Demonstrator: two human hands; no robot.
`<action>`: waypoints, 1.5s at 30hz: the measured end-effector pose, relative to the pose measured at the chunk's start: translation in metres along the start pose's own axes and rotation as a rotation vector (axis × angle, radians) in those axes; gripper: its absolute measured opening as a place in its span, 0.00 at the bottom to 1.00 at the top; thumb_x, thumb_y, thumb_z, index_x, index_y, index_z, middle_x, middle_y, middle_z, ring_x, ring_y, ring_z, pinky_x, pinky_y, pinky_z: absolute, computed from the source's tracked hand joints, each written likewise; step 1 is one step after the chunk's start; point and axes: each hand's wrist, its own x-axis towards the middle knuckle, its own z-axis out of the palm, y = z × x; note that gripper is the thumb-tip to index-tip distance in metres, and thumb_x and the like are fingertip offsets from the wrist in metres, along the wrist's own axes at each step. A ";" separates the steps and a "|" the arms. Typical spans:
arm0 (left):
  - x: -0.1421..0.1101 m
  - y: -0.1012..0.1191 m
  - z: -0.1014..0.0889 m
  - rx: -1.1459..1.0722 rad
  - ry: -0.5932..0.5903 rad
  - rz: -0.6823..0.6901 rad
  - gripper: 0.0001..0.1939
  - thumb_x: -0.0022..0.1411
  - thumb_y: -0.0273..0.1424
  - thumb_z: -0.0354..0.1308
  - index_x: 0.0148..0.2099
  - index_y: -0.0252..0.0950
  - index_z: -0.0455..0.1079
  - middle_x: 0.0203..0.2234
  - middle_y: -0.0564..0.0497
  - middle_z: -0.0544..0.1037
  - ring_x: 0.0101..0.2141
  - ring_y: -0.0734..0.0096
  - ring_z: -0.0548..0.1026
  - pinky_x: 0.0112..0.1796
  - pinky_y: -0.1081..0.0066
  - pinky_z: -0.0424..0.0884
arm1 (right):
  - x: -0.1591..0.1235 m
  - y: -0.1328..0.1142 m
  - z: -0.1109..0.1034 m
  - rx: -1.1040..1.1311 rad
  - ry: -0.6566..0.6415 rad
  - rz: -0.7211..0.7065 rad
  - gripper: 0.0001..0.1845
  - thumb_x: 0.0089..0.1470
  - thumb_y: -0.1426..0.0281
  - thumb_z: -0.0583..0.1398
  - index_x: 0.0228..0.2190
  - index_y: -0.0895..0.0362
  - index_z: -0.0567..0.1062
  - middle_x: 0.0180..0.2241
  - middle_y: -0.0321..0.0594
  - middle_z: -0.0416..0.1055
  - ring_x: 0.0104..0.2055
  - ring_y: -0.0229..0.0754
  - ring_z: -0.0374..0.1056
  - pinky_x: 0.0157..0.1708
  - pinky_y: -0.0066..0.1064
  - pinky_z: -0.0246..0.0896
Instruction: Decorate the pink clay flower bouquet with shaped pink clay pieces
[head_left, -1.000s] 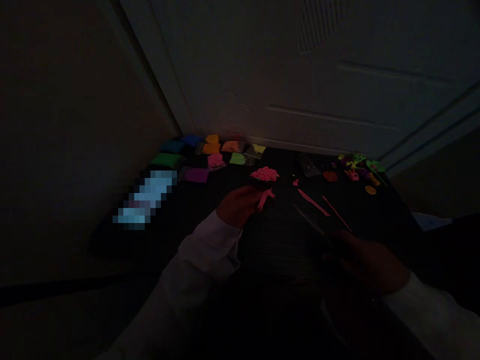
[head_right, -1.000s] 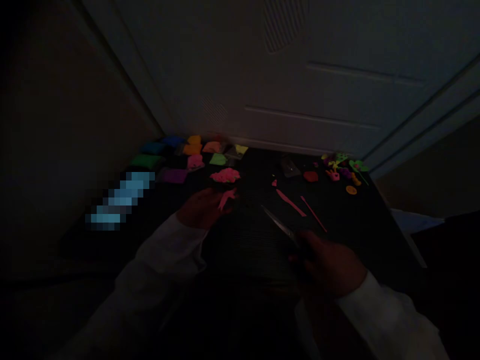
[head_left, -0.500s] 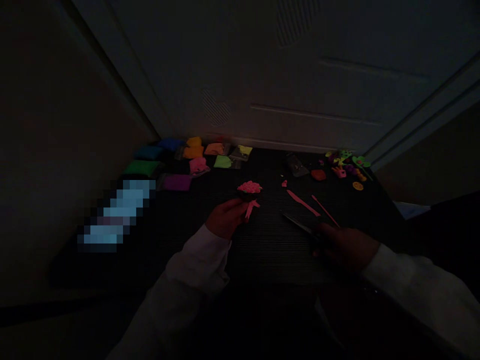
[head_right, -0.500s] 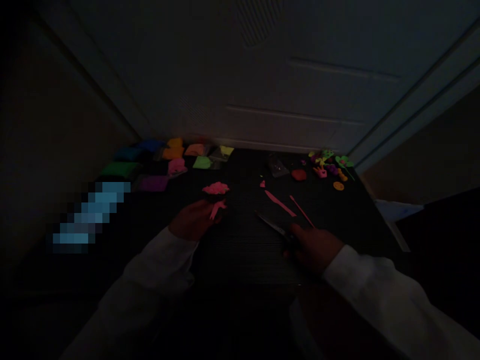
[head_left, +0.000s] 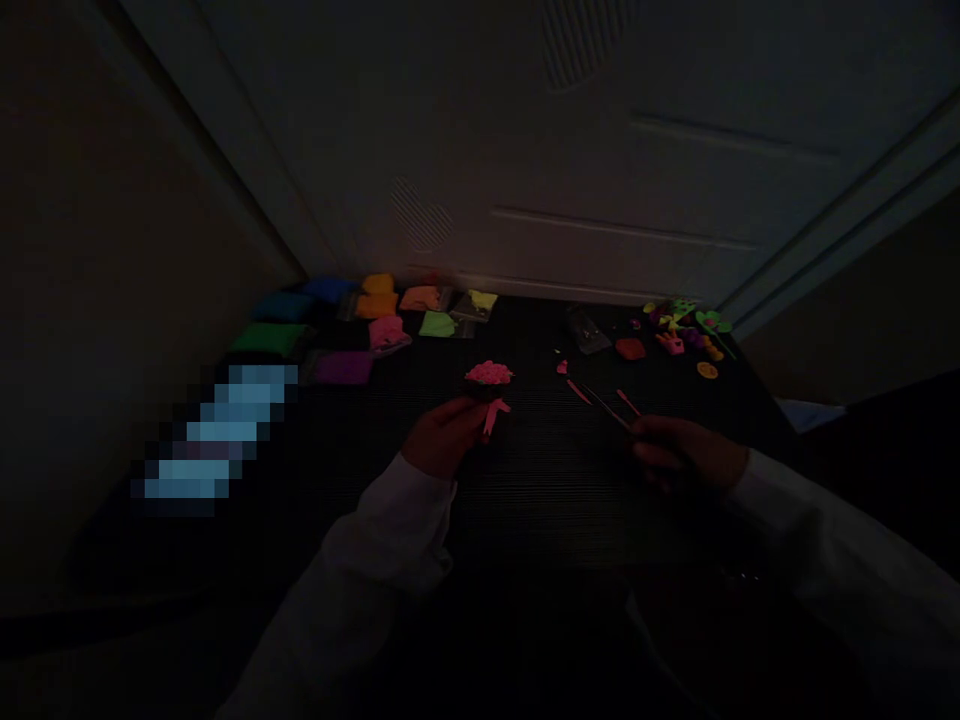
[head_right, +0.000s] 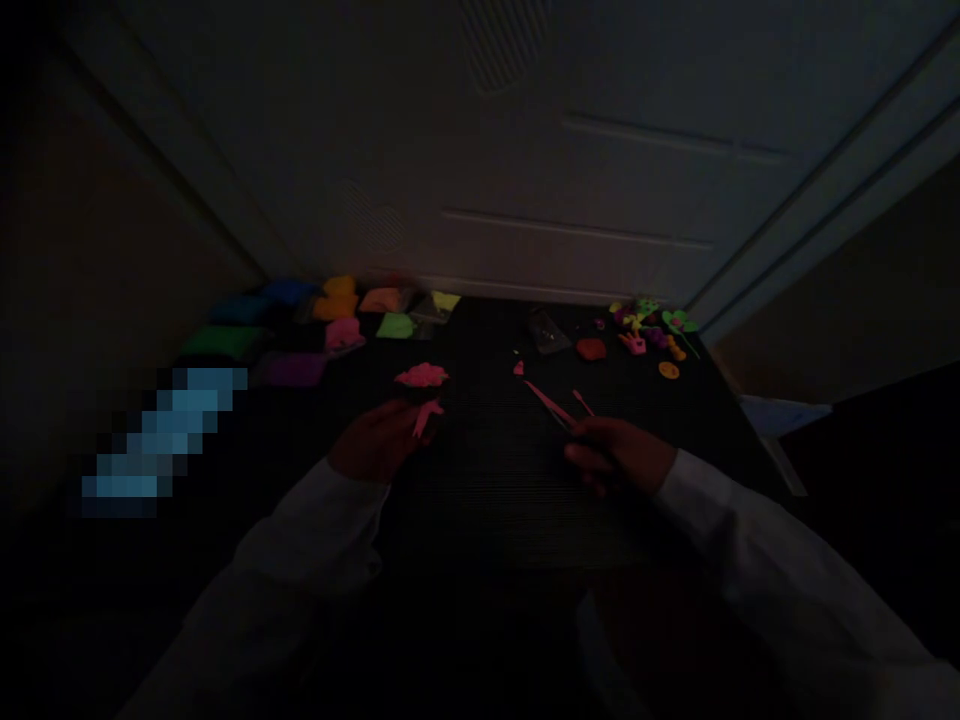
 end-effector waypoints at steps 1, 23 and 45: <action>-0.001 0.001 0.000 -0.004 0.005 -0.003 0.10 0.34 0.28 0.65 0.25 0.32 0.72 0.24 0.50 0.75 0.24 0.75 0.70 0.23 0.74 0.63 | 0.006 -0.001 -0.001 0.175 -0.052 0.008 0.23 0.41 0.50 0.56 0.33 0.56 0.65 0.17 0.31 0.62 0.15 0.31 0.57 0.13 0.22 0.48; -0.001 -0.001 -0.001 0.004 0.008 -0.009 0.10 0.35 0.28 0.65 0.26 0.32 0.72 0.23 0.51 0.75 0.24 0.75 0.70 0.24 0.73 0.64 | 0.030 -0.005 0.000 0.604 -0.122 0.024 0.22 0.49 0.50 0.46 0.30 0.55 0.65 0.14 0.28 0.51 0.13 0.28 0.39 0.12 0.20 0.32; 0.000 0.000 0.002 0.050 0.054 0.007 0.10 0.35 0.29 0.65 0.25 0.32 0.72 0.22 0.51 0.74 0.23 0.77 0.69 0.23 0.75 0.65 | 0.023 -0.010 0.012 0.668 -0.100 0.119 0.26 0.48 0.47 0.43 0.33 0.53 0.68 0.19 0.32 0.60 0.16 0.31 0.50 0.19 0.24 0.52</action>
